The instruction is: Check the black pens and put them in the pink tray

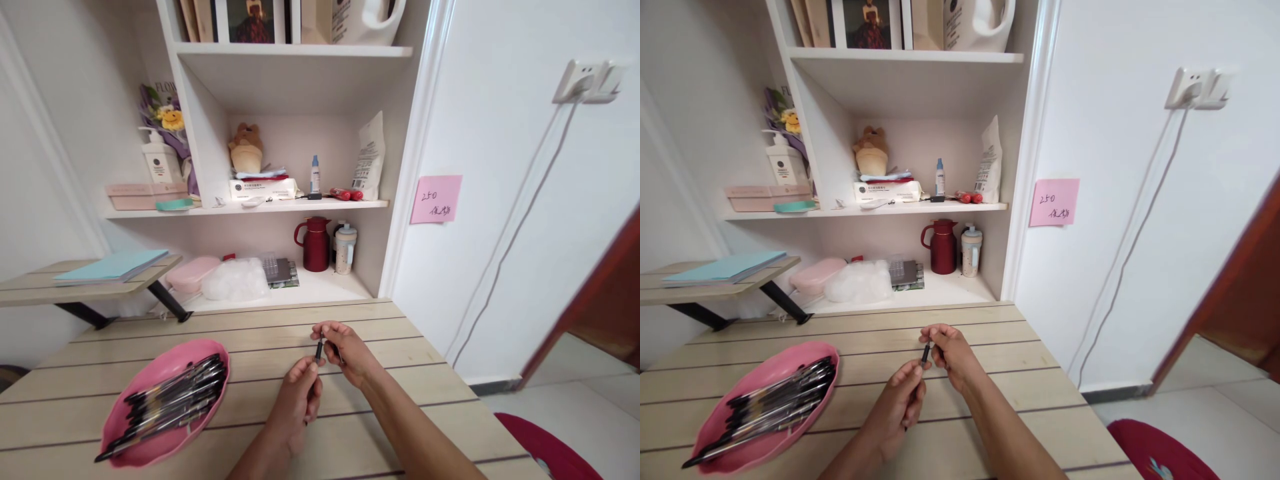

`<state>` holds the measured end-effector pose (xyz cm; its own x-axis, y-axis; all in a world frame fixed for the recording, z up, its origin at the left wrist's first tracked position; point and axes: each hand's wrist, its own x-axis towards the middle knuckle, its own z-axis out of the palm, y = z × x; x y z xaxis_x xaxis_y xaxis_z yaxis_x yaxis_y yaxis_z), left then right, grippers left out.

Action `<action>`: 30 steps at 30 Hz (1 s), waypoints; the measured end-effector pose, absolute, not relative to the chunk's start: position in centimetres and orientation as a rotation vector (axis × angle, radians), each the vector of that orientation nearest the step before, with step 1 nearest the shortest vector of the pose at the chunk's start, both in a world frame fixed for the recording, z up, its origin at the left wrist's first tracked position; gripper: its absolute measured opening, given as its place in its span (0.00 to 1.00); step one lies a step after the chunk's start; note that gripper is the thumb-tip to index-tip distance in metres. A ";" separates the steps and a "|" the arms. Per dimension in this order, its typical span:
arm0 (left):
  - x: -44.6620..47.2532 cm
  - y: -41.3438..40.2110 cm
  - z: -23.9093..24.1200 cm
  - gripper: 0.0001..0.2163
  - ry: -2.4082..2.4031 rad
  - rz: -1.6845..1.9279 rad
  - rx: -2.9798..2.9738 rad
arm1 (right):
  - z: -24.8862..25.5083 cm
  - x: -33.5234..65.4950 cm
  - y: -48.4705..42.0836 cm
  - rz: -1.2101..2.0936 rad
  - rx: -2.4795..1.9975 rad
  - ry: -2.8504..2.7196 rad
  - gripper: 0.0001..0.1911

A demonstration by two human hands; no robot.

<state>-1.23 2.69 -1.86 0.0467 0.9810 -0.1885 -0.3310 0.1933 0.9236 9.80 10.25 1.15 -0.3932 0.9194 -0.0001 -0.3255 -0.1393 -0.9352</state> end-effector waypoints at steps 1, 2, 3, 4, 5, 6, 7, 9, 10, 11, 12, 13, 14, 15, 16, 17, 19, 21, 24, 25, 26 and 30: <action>-1.2 2.7 -1.9 0.19 1.032 1.200 0.822 | 1.1 9.8 10.4 1.646 -0.774 -1.109 0.17; -1.2 2.7 -1.8 0.19 1.030 1.206 0.816 | 1.1 9.8 10.5 1.592 -0.781 -1.043 0.17; -1.2 2.7 -1.8 0.20 1.027 1.220 0.807 | 1.2 9.7 10.6 1.544 -0.796 -0.991 0.17; -1.3 2.7 -1.8 0.20 1.022 1.242 0.796 | 1.2 9.7 10.6 1.513 -0.819 -0.966 0.17; -1.3 2.7 -1.9 0.20 1.015 1.270 0.782 | 1.2 9.7 10.6 1.502 -0.850 -0.975 0.16; -1.4 2.8 -1.9 0.19 1.007 1.301 0.767 | 1.2 9.6 10.5 1.508 -0.888 -1.021 0.15; -1.4 2.9 -1.9 0.19 0.998 1.334 0.752 | 1.2 9.5 10.4 1.524 -0.926 -1.100 0.13; -1.7 3.1 -2.1 0.17 0.983 1.393 0.737 | 1.0 9.1 9.9 1.542 -0.992 -1.304 0.11; -1.8 3.2 -2.2 0.18 0.982 1.416 0.738 | 0.9 8.8 9.7 1.531 -1.020 -1.395 0.10; -1.9 3.3 -2.3 0.19 0.990 1.433 0.741 | 0.7 8.5 9.4 1.507 -1.048 -1.464 0.10; -1.9 3.4 -2.4 0.21 1.006 1.447 0.745 | 0.4 8.2 9.1 1.479 -1.073 -1.507 0.10; -2.0 3.5 -2.5 0.23 1.025 1.455 0.744 | 0.2 7.8 8.9 1.458 -1.093 -1.526 0.10; -2.0 3.6 -2.6 0.26 1.044 1.457 0.737 | -0.1 7.5 8.7 1.452 -1.100 -1.528 0.11; -2.0 3.7 -2.7 0.29 1.057 1.455 0.726 | -0.3 7.3 8.7 1.465 -1.095 -1.520 0.12; -1.9 3.8 -2.7 0.30 1.063 1.446 0.716 | -0.4 7.2 8.7 1.480 -1.087 -1.506 0.12; -1.9 3.9 -2.8 0.31 1.068 1.429 0.707 | -0.4 7.3 9.0 1.487 -1.079 -1.488 0.12; -1.7 4.2 -3.1 0.32 1.102 1.396 0.695 | -0.1 8.1 9.9 1.456 -1.101 -1.468 0.12; -1.5 4.4 -3.5 0.30 1.181 1.393 0.705 | 0.9 9.9 11.3 1.342 -1.217 -1.524 0.12; -1.4 4.7 -4.3 0.26 1.290 1.413 0.771 | 2.8 14.4 13.9 1.113 -1.533 -1.707 0.10; -1.4 4.7 -4.6 0.24 1.310 1.409 0.803 | 3.3 16.1 14.8 1.080 -1.591 -1.715 0.10; -1.4 4.7 -4.8 0.23 1.321 1.400 0.835 | 3.7 17.7 15.6 1.047 -1.660 -1.721 0.09; -1.7 4.7 -5.3 0.20 1.309 1.321 0.952 | 3.5 22.6 18.1 0.957 -1.976 -1.709 0.11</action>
